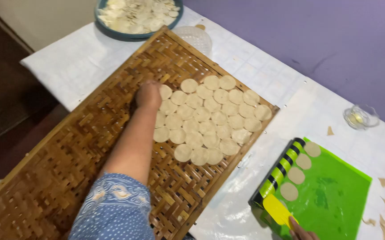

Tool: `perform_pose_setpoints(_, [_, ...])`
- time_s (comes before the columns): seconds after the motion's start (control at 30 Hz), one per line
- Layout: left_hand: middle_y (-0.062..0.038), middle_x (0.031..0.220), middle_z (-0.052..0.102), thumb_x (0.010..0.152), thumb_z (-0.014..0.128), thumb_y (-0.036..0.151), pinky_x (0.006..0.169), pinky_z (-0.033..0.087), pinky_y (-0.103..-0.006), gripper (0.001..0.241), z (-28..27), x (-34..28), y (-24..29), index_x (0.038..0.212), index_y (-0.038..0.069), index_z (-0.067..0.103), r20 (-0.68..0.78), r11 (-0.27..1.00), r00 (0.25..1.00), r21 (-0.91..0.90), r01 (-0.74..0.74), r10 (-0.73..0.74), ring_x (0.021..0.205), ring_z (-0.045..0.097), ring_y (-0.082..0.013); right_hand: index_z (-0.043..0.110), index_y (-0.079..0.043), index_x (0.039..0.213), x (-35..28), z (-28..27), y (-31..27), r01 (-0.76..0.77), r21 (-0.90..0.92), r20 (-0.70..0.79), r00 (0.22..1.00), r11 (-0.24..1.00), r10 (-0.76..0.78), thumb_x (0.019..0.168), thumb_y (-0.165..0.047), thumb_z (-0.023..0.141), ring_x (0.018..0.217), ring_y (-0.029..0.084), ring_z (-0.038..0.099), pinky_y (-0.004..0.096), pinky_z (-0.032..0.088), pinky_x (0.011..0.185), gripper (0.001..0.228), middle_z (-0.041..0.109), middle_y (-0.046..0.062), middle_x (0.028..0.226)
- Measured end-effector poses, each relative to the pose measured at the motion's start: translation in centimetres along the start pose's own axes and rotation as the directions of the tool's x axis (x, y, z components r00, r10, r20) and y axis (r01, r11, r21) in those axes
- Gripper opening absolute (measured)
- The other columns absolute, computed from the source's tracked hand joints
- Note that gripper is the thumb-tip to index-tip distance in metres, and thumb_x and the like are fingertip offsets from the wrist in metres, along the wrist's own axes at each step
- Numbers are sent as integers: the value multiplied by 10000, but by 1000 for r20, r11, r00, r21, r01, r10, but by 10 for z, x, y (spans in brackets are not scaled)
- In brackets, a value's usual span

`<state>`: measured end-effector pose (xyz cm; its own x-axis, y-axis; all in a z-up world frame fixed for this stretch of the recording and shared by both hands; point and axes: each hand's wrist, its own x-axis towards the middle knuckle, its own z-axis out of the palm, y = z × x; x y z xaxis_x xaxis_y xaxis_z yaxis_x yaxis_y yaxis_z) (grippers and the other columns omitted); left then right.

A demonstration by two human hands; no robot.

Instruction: Rolling out dough and cutting it into small circular discs for snacks.

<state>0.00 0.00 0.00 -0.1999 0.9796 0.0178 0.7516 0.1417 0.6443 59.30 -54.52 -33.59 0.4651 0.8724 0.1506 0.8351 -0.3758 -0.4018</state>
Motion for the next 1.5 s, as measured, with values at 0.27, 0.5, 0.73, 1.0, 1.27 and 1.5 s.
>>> perform_pose_setpoints(0.27, [-298, 1509, 423, 965, 696, 116, 1018, 431, -571, 716, -22, -89, 53, 1586, 30, 352, -165, 864, 863, 263, -428, 478, 1293, 469, -505, 763, -378, 1228, 28, -248, -239, -216, -406, -152, 974, 888, 167, 943, -336, 692, 614, 215, 651, 336, 448, 646, 296, 711, -20, 787])
perform_pose_setpoints(0.5, [-226, 1631, 315, 994, 614, 219, 1098, 400, -583, 592, -6, -207, 115, 1542, 84, 435, 46, 824, 832, 118, -554, 553, 1415, 387, -424, 725, -437, 1216, 72, -244, -238, -274, -543, -4, 946, 793, 324, 980, -350, 557, 755, 216, 659, 392, 352, 864, 303, 746, -23, 938])
perform_pose_setpoints(0.73, [-243, 1562, 407, 974, 659, 230, 1086, 454, -560, 534, 5, -289, 139, 1475, 99, 532, 158, 831, 816, -121, -543, 556, 1426, 426, -424, 682, -579, 1206, 86, -229, -217, -265, -515, 119, 920, 815, 374, 1027, -346, 447, 1085, 189, 718, 455, 348, 1039, 376, 731, -92, 1063])
perform_pose_setpoints(1.0, [-252, 1443, 518, 936, 708, 144, 1136, 399, -562, 479, 57, -349, 147, 1405, 124, 615, 199, 713, 760, -548, -437, 619, 1406, 443, -491, 692, -502, 1276, 87, -205, -206, -367, -37, 65, 927, 929, 369, 1002, -404, 585, 1132, 262, 703, 437, 406, 1021, 310, 764, -23, 1094])
perform_pose_setpoints(1.27, [-174, 1346, 638, 1003, 581, 252, 1051, 505, -413, 453, 101, -369, 147, 1408, 50, 606, 624, 635, 733, -688, 352, 270, 1238, 612, -286, 764, -230, 1220, 64, -245, -258, 46, 375, -159, 987, 926, 16, 907, -154, 716, 778, 189, 646, 314, 443, 769, 325, 772, 24, 905])
perform_pose_setpoints(1.5, [-132, 1043, 708, 972, 689, 148, 785, 594, -260, 255, 123, -355, 107, 1151, -34, 679, 786, 466, 586, -601, 649, 199, 885, 689, -179, 781, -339, 1192, 36, -250, -306, 245, 99, -9, 969, 964, -245, 831, -245, 725, 700, 112, 595, 305, 355, 878, 377, 727, -101, 874])
